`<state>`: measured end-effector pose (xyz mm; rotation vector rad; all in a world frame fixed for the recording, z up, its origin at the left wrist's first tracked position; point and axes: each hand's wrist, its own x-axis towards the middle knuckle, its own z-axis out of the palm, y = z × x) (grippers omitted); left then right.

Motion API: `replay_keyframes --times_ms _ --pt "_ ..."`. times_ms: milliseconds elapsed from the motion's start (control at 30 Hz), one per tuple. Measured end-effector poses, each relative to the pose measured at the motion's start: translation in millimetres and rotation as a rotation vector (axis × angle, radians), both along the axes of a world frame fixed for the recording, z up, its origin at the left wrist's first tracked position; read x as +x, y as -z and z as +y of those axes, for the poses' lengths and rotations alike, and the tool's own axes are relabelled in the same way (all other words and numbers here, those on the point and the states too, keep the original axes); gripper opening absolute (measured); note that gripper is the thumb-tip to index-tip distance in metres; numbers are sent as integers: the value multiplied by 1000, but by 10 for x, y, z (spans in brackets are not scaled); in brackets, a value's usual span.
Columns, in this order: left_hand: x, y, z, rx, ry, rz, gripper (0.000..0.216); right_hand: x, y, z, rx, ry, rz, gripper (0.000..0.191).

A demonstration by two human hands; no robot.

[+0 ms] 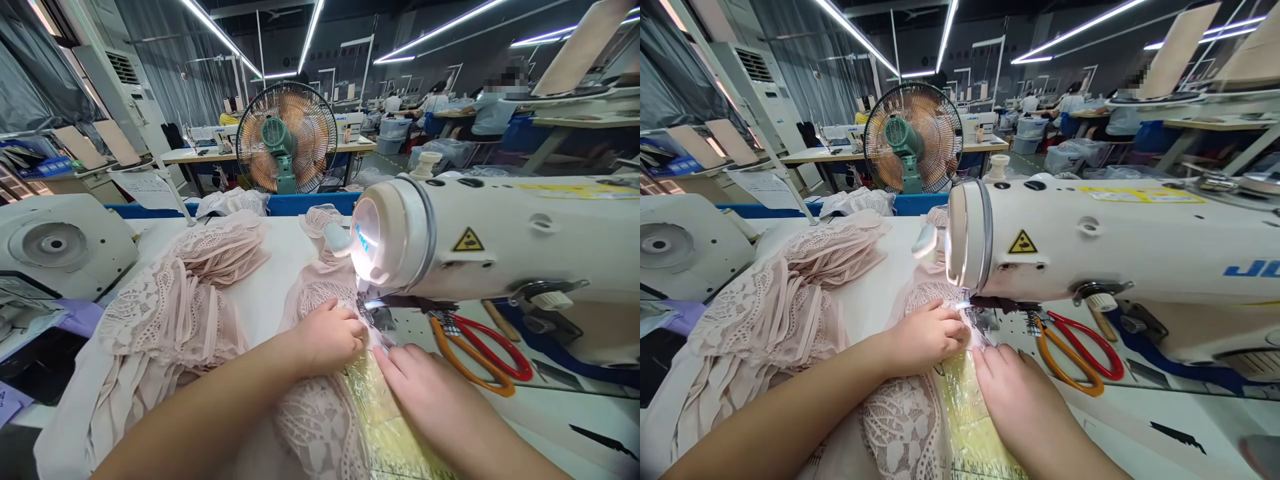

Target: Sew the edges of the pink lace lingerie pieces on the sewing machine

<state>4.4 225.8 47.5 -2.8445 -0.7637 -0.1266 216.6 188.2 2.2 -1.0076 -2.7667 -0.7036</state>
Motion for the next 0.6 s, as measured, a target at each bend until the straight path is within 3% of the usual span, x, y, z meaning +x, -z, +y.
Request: replay_keyframes --times_ms 133,300,500,600 --pt "13 3 38 27 -35 11 25 -192 -133 36 -19 133 9 47" --pt "11 -43 24 6 -86 -2 24 -289 -225 54 -142 300 -46 57" --pt "-11 -76 39 -95 -127 48 25 -155 34 -30 69 66 127 58" --pt "-16 -63 61 -118 -146 53 26 -92 110 -53 74 -7 213 54"
